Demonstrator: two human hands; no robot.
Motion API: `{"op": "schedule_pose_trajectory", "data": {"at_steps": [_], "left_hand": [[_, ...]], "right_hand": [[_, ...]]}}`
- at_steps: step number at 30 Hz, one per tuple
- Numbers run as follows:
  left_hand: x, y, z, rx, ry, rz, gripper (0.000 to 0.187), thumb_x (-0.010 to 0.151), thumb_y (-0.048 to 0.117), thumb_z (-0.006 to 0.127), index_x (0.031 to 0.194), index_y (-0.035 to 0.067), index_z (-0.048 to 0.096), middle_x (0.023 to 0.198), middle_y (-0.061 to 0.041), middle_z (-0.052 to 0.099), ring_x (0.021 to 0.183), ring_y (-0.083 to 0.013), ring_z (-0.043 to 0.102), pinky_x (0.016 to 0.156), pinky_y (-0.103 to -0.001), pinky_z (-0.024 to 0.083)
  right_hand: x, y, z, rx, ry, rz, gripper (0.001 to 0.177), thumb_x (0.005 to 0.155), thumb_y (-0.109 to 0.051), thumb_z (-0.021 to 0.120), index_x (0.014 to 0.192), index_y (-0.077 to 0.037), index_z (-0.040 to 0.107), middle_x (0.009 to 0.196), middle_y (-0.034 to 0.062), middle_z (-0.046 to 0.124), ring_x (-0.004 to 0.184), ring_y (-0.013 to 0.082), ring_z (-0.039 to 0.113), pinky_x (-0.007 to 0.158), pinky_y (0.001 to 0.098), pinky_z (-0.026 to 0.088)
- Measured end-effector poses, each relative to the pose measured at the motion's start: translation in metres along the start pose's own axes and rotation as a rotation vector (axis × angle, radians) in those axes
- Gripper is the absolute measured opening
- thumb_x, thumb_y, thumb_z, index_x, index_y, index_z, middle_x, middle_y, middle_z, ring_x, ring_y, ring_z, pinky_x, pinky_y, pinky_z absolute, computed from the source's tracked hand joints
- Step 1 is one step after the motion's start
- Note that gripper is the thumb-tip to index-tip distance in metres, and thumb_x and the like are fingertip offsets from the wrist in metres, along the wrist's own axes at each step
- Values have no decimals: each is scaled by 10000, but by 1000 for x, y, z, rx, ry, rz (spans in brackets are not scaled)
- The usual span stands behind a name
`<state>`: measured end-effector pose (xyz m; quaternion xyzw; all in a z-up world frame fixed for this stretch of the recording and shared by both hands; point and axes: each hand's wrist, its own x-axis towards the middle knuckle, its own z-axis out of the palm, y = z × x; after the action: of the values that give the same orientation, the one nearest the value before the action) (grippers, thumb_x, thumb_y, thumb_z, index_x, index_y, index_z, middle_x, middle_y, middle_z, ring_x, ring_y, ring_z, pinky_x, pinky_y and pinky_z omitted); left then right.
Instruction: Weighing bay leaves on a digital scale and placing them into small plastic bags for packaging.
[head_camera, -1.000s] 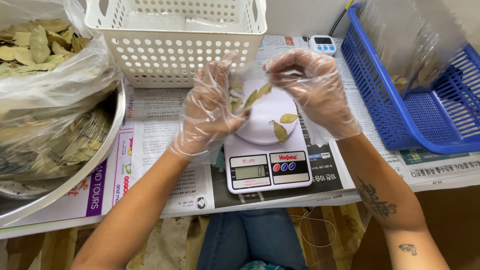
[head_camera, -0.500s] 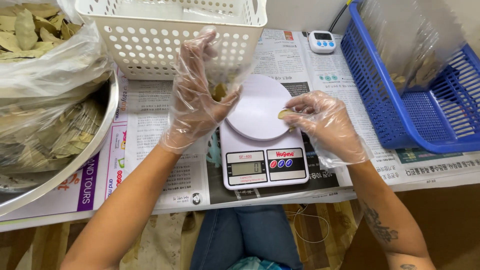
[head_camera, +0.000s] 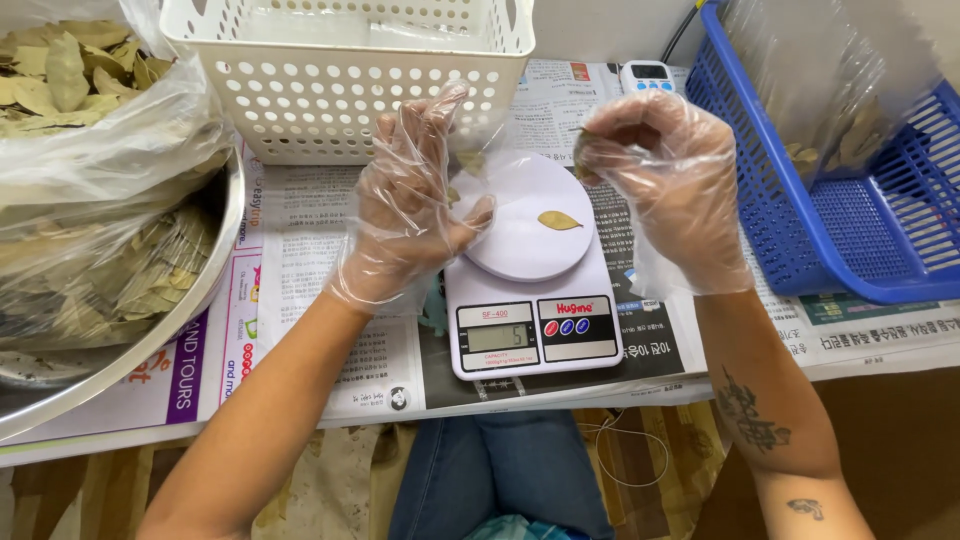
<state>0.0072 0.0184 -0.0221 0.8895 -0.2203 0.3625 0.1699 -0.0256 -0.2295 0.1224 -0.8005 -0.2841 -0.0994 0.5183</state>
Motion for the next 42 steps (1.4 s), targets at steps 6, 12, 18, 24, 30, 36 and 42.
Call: {"op": "schedule_pose_trajectory", "data": {"at_steps": [6,12,18,24,30,36,42], "left_hand": [[18,27,-36,-336,-48,-117,910,956,632,598,1597,80,264,1631,-121,413,912,-168,767,1246,-437,366],[4,11,-6,204,-306,-187,1093,1080,739,498,1620,-49,-32,1742,-212,19,1622,-359,8,1355,-439,13],[5,14,-16,277,-357,-222,1054,1072,766,275,1602,-99,-12,1698,-305,16,1586,-405,-5,1330,-495,45],[14,15,-34,109,-293,-168,1092,1064,697,496,1596,-73,-68,1757,-203,71,1651,-294,271,1318,-398,-71],[25,32,-51,-121,-235,-234,862,825,486,756,1436,12,376,1349,-173,502,1450,-368,348,1244,-520,147],[12,20,-33,-190,-129,-121,971,993,599,565,1626,0,137,1709,-162,263,1529,-258,438,1320,-344,165],[37,16,-69,-315,220,-182,787,893,216,817,1473,-20,340,1161,-109,510,1020,-210,508,1002,-331,485]], "right_hand": [[22,0,32,-17,-83,-168,209,1047,-126,694,1073,9,536,973,148,706,817,183,755,713,228,654],[10,21,15,-252,37,-230,63,1065,27,623,1055,-34,619,1029,115,660,907,188,621,794,275,553],[-8,27,16,-535,-274,545,364,897,-436,698,1128,-180,584,1302,96,471,1064,242,555,898,414,556],[-8,40,-3,-147,-137,679,88,895,-85,746,966,-78,695,958,54,717,901,168,678,828,275,570],[-3,33,-7,-88,-66,118,70,1026,1,678,1091,22,692,960,184,698,820,209,674,735,301,605],[31,14,20,-332,-114,-390,155,1019,-33,780,1105,-3,654,986,141,731,807,186,714,722,255,635],[41,-8,40,-271,150,-528,93,1126,-29,481,1042,-24,521,945,88,615,735,171,544,686,321,481]]}}
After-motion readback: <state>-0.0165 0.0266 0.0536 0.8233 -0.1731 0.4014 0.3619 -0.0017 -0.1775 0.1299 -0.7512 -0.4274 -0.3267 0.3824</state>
